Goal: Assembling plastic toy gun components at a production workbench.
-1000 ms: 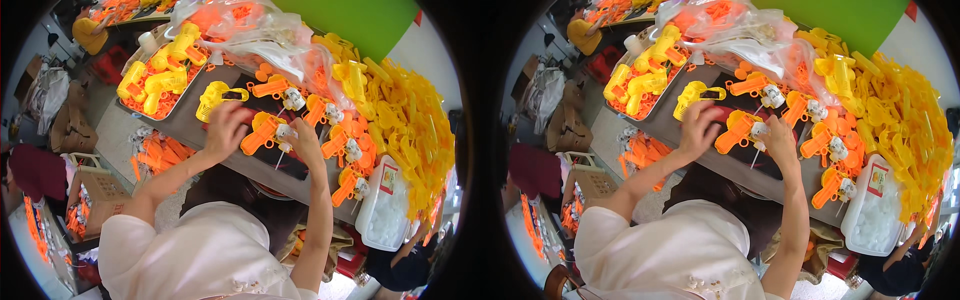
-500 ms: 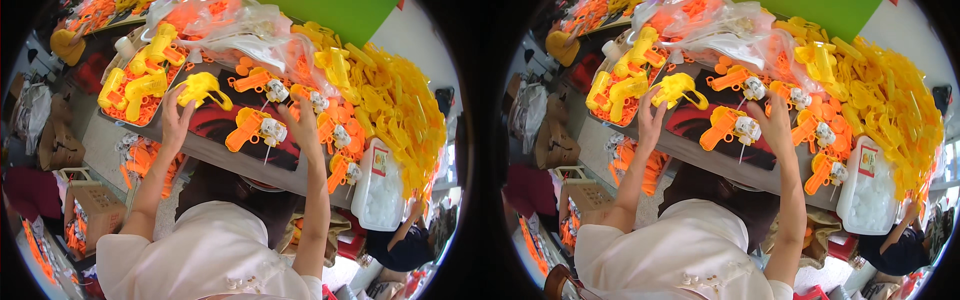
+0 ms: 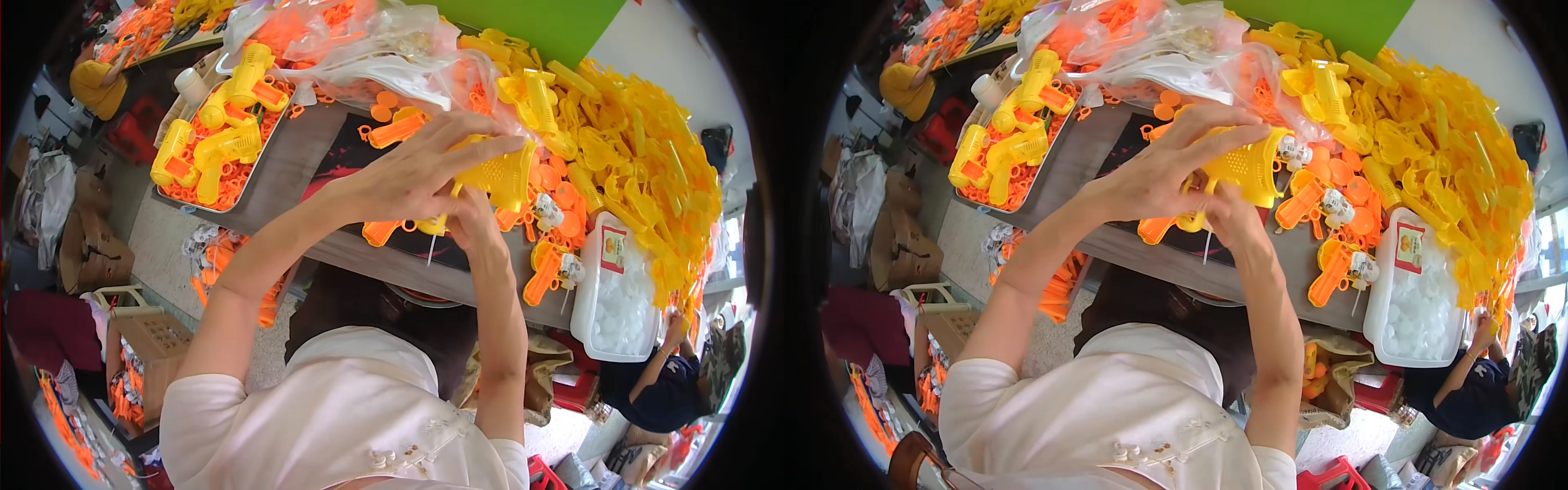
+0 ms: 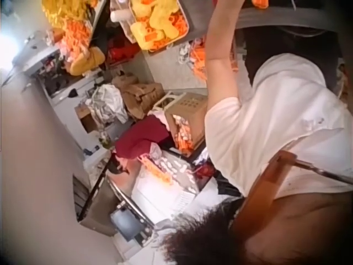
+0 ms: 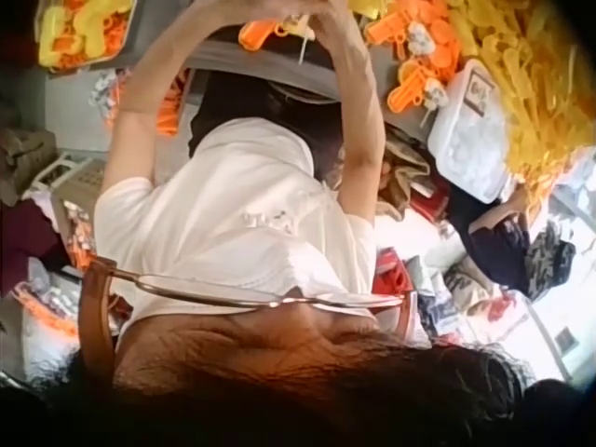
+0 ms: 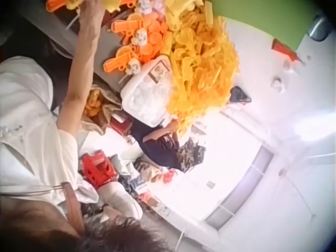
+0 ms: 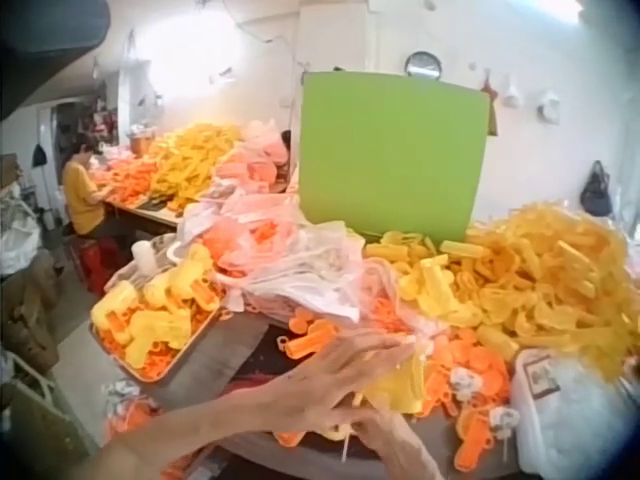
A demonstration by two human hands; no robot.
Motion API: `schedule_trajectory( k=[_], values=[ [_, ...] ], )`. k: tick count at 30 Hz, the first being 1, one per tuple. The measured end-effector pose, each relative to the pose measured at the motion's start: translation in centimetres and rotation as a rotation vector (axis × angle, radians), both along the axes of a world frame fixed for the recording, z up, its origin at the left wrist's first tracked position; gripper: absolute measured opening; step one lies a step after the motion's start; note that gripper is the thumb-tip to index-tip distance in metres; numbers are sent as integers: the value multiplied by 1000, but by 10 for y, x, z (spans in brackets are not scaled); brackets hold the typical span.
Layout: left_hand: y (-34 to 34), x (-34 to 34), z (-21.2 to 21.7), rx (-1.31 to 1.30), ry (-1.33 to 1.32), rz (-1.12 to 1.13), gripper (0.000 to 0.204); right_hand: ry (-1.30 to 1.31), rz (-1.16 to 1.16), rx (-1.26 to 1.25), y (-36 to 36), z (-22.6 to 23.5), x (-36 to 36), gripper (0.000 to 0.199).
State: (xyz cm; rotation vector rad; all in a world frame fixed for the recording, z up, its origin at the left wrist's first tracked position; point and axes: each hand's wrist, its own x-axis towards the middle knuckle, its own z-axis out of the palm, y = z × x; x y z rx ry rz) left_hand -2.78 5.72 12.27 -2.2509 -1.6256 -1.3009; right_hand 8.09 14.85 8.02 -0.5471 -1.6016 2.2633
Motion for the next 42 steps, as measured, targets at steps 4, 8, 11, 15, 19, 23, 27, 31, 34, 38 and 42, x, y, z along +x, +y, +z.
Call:
schedule_trajectory(
  k=[4, 8, 11, 15, 19, 23, 27, 31, 34, 38, 42],
  values=[
    [13, -5, -4, -37, -224, -21, 74, -2, -136, 233, 23, -38, 26, 27],
    [-13, -43, -10, -185, -157, 112, 74, -73, -250, 527, 39, -56, 61, 30],
    [-14, -55, -41, -504, -30, 85, 74, -110, -183, 839, 47, -107, 70, 64],
    [7, -40, -69, -487, 142, -51, 67, -184, -116, 1054, 33, -102, 55, 86],
    [13, -21, -74, -663, 251, -92, 67, -183, -43, 1028, 37, -105, 56, 92],
    [8, -13, -75, -656, 418, 4, 69, -133, 20, 1010, 35, -99, 63, 92],
    [17, -18, -66, -790, 374, -49, 74, -128, 10, 1028, 33, -100, 65, 91],
    [16, -15, -70, -752, 382, -38, 74, -132, -7, 1024, 34, -102, 66, 91],
    [12, -15, -80, -727, 387, -23, 72, -110, -20, 1045, 33, -105, 66, 92],
    [11, -14, -82, -738, 288, -49, 71, -93, -57, 1048, 31, -106, 65, 92],
    [9, -12, -69, -816, 237, -14, 71, -92, -66, 1006, 30, -104, 65, 92]
  ],
)
